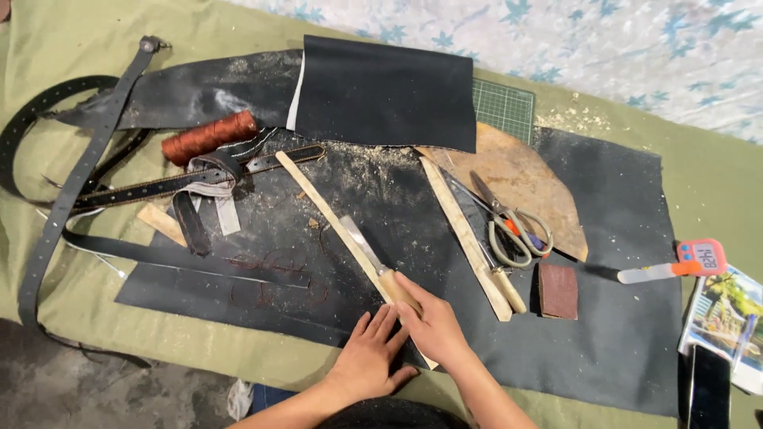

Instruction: Shaping and smoothing a thin strip of wood using a hand chisel as a scraper on a workshop table.

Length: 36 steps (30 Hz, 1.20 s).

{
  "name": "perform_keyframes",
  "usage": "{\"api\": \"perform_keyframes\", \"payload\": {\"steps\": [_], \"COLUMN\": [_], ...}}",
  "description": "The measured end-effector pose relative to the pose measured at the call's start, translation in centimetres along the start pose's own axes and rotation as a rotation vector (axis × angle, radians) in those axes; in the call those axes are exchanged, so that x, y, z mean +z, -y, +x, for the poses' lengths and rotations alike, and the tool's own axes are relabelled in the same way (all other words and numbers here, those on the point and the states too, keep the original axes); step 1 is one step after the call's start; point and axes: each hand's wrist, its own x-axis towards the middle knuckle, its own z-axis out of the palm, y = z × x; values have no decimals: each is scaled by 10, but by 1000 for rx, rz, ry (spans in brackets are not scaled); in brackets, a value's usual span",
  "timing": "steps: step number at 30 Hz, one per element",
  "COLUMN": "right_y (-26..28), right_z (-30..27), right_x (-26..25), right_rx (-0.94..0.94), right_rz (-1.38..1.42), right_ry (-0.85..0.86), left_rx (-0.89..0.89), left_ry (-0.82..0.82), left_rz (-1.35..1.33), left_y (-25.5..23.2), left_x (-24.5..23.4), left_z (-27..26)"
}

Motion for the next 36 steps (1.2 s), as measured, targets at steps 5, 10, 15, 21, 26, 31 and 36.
{"api": "perform_keyframes", "payload": {"steps": [5,10,15,21,26,31,36], "right_y": [-49,-77,-89,-96,-95,-76,-74], "right_z": [-13,-29,-43,-58,-71,-84,-92], "right_x": [-8,-10,-11,-20,-19,-23,-24], "right_rx": [98,115,144,-87,-97,-95,-129], "right_rz": [221,228,191,-23,-278,-435,-326], "right_ry": [-58,-130,-124,-119,-70,-61,-158], "left_rx": [-43,-80,-76,-1,74,83,67], "left_ry": [53,75,98,-156,-282,-235,-235], "left_rz": [4,1,14,152,175,141,153], "left_y": [-4,-14,-14,10,16,22,22], "left_x": [-5,-18,-18,33,46,49,46], "left_z": [2,1,0,1,-3,0,-1]}}
